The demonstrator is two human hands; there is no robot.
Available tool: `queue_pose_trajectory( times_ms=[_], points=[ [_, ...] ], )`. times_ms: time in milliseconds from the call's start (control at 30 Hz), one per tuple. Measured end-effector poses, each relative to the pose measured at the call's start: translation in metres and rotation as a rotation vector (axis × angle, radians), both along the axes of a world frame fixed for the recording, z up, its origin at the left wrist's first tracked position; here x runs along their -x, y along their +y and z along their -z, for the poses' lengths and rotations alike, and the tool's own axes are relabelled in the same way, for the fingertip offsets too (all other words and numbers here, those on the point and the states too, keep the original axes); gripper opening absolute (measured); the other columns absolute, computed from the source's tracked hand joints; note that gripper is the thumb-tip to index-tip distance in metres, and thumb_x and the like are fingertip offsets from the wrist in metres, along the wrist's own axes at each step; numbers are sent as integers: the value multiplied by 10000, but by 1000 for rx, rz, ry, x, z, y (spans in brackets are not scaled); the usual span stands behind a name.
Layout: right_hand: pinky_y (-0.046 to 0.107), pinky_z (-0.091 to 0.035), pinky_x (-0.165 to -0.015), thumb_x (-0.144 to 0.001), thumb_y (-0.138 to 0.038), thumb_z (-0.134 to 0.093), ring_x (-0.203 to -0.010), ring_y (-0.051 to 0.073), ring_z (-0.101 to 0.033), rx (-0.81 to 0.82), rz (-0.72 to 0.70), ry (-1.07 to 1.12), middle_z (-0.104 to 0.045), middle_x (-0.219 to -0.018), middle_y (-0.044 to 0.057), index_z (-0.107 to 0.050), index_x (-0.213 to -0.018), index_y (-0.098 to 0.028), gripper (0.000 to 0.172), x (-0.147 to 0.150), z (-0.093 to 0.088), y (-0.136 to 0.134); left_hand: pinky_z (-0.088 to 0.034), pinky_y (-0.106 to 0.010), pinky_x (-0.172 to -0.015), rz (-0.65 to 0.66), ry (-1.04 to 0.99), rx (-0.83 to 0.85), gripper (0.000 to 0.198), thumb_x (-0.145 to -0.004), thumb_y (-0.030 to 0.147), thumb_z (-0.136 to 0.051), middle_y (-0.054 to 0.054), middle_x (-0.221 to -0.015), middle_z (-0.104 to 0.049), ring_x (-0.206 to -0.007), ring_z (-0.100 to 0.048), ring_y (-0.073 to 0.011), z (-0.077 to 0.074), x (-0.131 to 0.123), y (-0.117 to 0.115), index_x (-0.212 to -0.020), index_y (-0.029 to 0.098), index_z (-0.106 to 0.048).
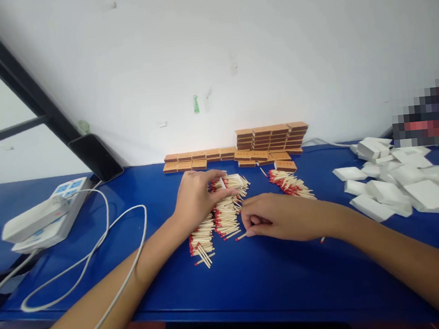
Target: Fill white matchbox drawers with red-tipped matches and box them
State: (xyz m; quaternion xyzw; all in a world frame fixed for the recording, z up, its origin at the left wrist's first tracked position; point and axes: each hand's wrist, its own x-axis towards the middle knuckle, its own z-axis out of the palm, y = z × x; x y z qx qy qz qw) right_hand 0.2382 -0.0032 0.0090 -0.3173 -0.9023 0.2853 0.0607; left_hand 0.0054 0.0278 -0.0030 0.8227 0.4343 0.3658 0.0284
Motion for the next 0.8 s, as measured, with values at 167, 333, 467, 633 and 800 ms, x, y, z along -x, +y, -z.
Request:
queue_pose_trajectory(
  times_ms=[167, 333, 467, 633, 800],
  points=[
    [280, -387, -697, -949, -152, -610, -742, 137, -536, -35, -10, 64, -638, -877, -7, -588, -818, -207, 144, 8, 1, -6, -503, -428, -844, 14, 4, -1, 421, -886, 594, -781, -64, -963, -821, -852, -751, -260, 0, -1, 0, -1069, 215, -792],
    [278, -352, -677, -949, -198, -665, -734, 132, -504, -63, -21, 73, -614, -863, -26, -564, -849, -214, 143, 11, 1, -8, -497, -430, -852, 24, 6, 9, 415, -895, 596, -769, -63, -969, -822, -858, -755, -260, 0, 0, -1, -1068, 219, -787],
    [278, -356, -683, -944, -153, -648, -734, 129, -504, -64, -37, 92, -616, -867, -25, -580, -843, -212, 135, 11, 1, -6, -488, -418, -833, 26, 11, 3, 416, -891, 587, -780, -68, -973, -821, -855, -755, -261, 1, 0, 0, -1070, 212, -789],
    [276, -374, -695, -937, -118, -632, -722, 127, -523, -69, -29, 76, -630, -851, -16, -626, -834, -202, 133, 12, 4, -6, -475, -402, -834, 19, 33, 8, 408, -900, 579, -774, -66, -986, -822, -867, -761, -259, 1, 0, 0, -1081, 214, -788],
    [275, -380, -689, -946, -129, -606, -738, 139, -548, -55, -18, 40, -663, -891, 3, -627, -851, -205, 123, 11, 2, -8, -469, -391, -829, 17, 30, 1, 402, -893, 573, -784, -53, -972, -824, -860, -762, -252, 0, 2, 1, -1070, 212, -790]
  ],
)
